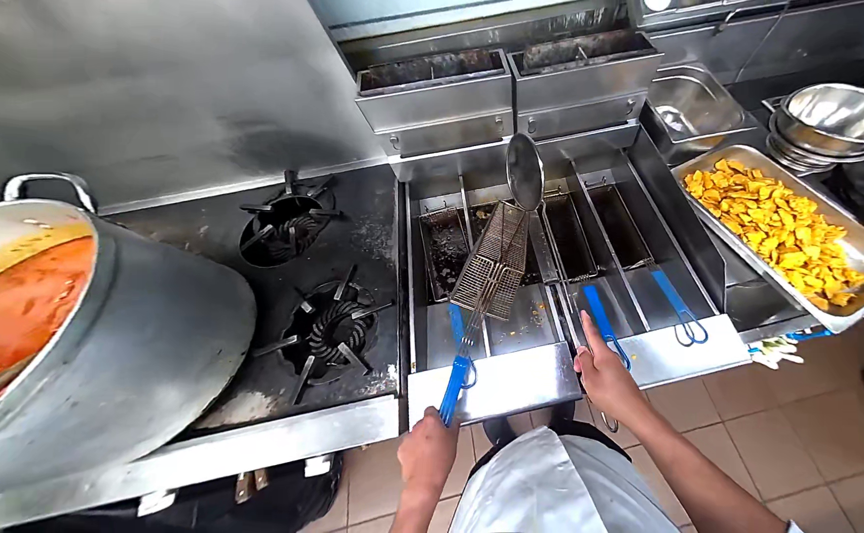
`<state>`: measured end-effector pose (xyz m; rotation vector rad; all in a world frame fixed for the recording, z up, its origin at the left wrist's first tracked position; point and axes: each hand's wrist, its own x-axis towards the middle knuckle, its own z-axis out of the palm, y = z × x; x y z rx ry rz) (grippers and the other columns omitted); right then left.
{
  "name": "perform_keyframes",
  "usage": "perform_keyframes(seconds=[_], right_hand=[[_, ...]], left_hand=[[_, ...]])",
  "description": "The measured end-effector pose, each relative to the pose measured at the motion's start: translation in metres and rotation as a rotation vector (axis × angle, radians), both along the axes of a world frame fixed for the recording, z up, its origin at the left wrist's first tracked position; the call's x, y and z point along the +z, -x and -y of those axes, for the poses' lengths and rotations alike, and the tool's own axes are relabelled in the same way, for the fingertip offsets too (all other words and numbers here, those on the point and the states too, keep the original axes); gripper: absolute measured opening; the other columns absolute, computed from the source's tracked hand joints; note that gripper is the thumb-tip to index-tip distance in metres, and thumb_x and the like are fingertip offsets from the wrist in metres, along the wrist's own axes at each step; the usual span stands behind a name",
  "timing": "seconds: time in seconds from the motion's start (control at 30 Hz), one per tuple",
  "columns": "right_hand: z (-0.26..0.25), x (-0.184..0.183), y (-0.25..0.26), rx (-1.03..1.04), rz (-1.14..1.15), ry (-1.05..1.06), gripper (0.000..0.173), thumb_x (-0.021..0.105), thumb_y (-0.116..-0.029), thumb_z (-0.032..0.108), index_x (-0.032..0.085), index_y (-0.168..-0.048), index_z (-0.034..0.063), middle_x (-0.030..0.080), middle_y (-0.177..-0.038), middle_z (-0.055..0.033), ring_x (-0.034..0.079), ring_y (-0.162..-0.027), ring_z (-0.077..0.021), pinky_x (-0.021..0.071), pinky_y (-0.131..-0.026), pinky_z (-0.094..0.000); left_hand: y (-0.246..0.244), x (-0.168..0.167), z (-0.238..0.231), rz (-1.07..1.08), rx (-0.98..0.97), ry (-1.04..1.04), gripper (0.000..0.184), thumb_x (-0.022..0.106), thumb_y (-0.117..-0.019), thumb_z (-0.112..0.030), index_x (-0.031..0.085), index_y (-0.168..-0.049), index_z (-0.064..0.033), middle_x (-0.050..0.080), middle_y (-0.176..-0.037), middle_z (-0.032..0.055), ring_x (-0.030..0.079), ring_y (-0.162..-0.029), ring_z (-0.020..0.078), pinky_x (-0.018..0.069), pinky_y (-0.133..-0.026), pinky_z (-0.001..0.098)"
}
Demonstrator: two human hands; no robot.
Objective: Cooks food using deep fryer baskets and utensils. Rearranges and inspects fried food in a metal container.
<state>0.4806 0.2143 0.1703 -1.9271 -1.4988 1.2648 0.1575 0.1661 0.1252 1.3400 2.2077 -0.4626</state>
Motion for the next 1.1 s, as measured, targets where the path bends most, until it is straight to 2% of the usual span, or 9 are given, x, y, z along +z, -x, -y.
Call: perform_keyframes(seconds=[0.17, 0.27, 0.37, 0.5, 0.57, 0.77, 0.9, 1.0, 1.1], right_hand=[[-0.004, 0.027, 0.0, -0.032, 0.024, -0.046, 0.06, 0.037, -0.1101, 0.029, 0.016, -0.166, 0.0349, 0.066, -0.09, -0.0039, 0.062, -0.068, -0.0173, 0.0571, -0.067, -0.0396], [-0.001, 0.036, 0.006, -0.077, 0.026, -0.148, 0.062, 0.04, -0.1101, 0.028, 0.014, -0.166, 0.0356, 0.066, -0.089, -0.0031, 0.061, -0.064, -0.0168, 0.0572, -0.063, -0.0399], [0.008, 0.029, 0.013, -0.052, 0.037, -0.143, 0.063, 0.039, -0.1095, 0.027, 0.012, -0.167, 0.0337, 0.065, -0.087, -0.0021, 0.061, -0.064, -0.016, 0.0575, -0.063, -0.0389], [0.015, 0.028, 0.016, 0.082, 0.186, 0.053, 0.061, 0.035, -0.1097, 0.028, 0.014, -0.167, 0.0302, 0.067, -0.091, -0.0086, 0.066, -0.076, -0.0221, 0.0575, -0.077, -0.0438], [0.014, 0.036, 0.013, 0.083, 0.214, 0.034, 0.06, 0.036, -0.1098, 0.029, 0.017, -0.166, 0.0306, 0.068, -0.093, -0.0082, 0.066, -0.078, -0.022, 0.0575, -0.077, -0.0439], [0.014, 0.038, 0.004, -0.047, 0.098, -0.213, 0.06, 0.04, -0.1093, 0.027, 0.021, -0.165, 0.0334, 0.065, -0.09, 0.0001, 0.061, -0.067, -0.014, 0.0575, -0.064, -0.037], [0.02, 0.032, 0.0, -0.124, -0.052, -0.307, 0.06, 0.041, -0.1084, 0.028, 0.022, -0.165, 0.0318, 0.065, -0.092, 0.0002, 0.061, -0.066, -0.0136, 0.0566, -0.06, -0.0343], [0.026, 0.027, -0.005, -0.16, -0.128, -0.333, 0.061, 0.041, -0.1082, 0.028, 0.022, -0.166, 0.0281, 0.065, -0.091, -0.0004, 0.06, -0.064, -0.0139, 0.0556, -0.056, -0.0339], [0.033, 0.021, -0.009, -0.186, -0.155, -0.314, 0.062, 0.042, -0.1079, 0.027, 0.02, -0.166, 0.0251, 0.064, -0.091, -0.0015, 0.06, -0.064, -0.0141, 0.0551, -0.055, -0.0332]], left_hand=[[-0.013, -0.018, 0.017, 0.208, -0.029, 0.126, 0.048, 0.058, -0.0943, -0.052, 0.069, -0.114, -0.0098, 0.073, -0.106, 0.0124, 0.071, -0.103, 0.0322, 0.0566, -0.086, 0.0579], [-0.023, -0.025, 0.027, 0.403, -0.049, 0.199, 0.048, 0.061, -0.0933, -0.051, 0.07, -0.113, -0.0074, 0.072, -0.105, 0.0151, 0.07, -0.103, 0.0338, 0.0549, -0.089, 0.0597], [-0.03, -0.036, 0.033, 0.45, -0.049, 0.214, 0.046, 0.06, -0.0916, -0.049, 0.069, -0.112, -0.0093, 0.072, -0.104, 0.0135, 0.07, -0.101, 0.032, 0.0553, -0.087, 0.0591], [-0.044, -0.05, 0.048, 0.415, -0.018, 0.185, 0.045, 0.06, -0.0911, -0.048, 0.069, -0.113, -0.0099, 0.073, -0.106, 0.0124, 0.071, -0.102, 0.0313, 0.0567, -0.086, 0.0582], [-0.048, -0.052, 0.054, 0.392, -0.005, 0.17, 0.044, 0.061, -0.0898, -0.048, 0.07, -0.113, -0.0117, 0.074, -0.105, 0.0104, 0.072, -0.101, 0.0297, 0.0576, -0.085, 0.0569], [-0.039, -0.037, 0.059, 0.335, 0.042, 0.06, 0.036, 0.065, -0.0837, -0.047, 0.071, -0.102, -0.0167, 0.074, -0.091, 0.0055, 0.073, -0.089, 0.025, 0.0583, -0.078, 0.0542], [-0.015, -0.01, 0.052, 0.276, 0.058, -0.004, 0.035, 0.066, -0.0859, -0.045, 0.072, -0.105, -0.0159, 0.074, -0.089, 0.0075, 0.073, -0.087, 0.0292, 0.0574, -0.076, 0.0577], [0.01, 0.007, 0.041, 0.122, 0.032, -0.099, 0.034, 0.065, -0.0882, -0.044, 0.07, -0.106, -0.0146, 0.074, -0.087, 0.01, 0.073, -0.085, 0.0323, 0.0575, -0.073, 0.0584], [0.036, 0.021, 0.024, 0.006, 0.038, -0.138, 0.031, 0.064, -0.0913, -0.037, 0.069, -0.112, -0.0139, 0.075, -0.093, 0.013, 0.073, -0.09, 0.0349, 0.0575, -0.076, 0.0584]])
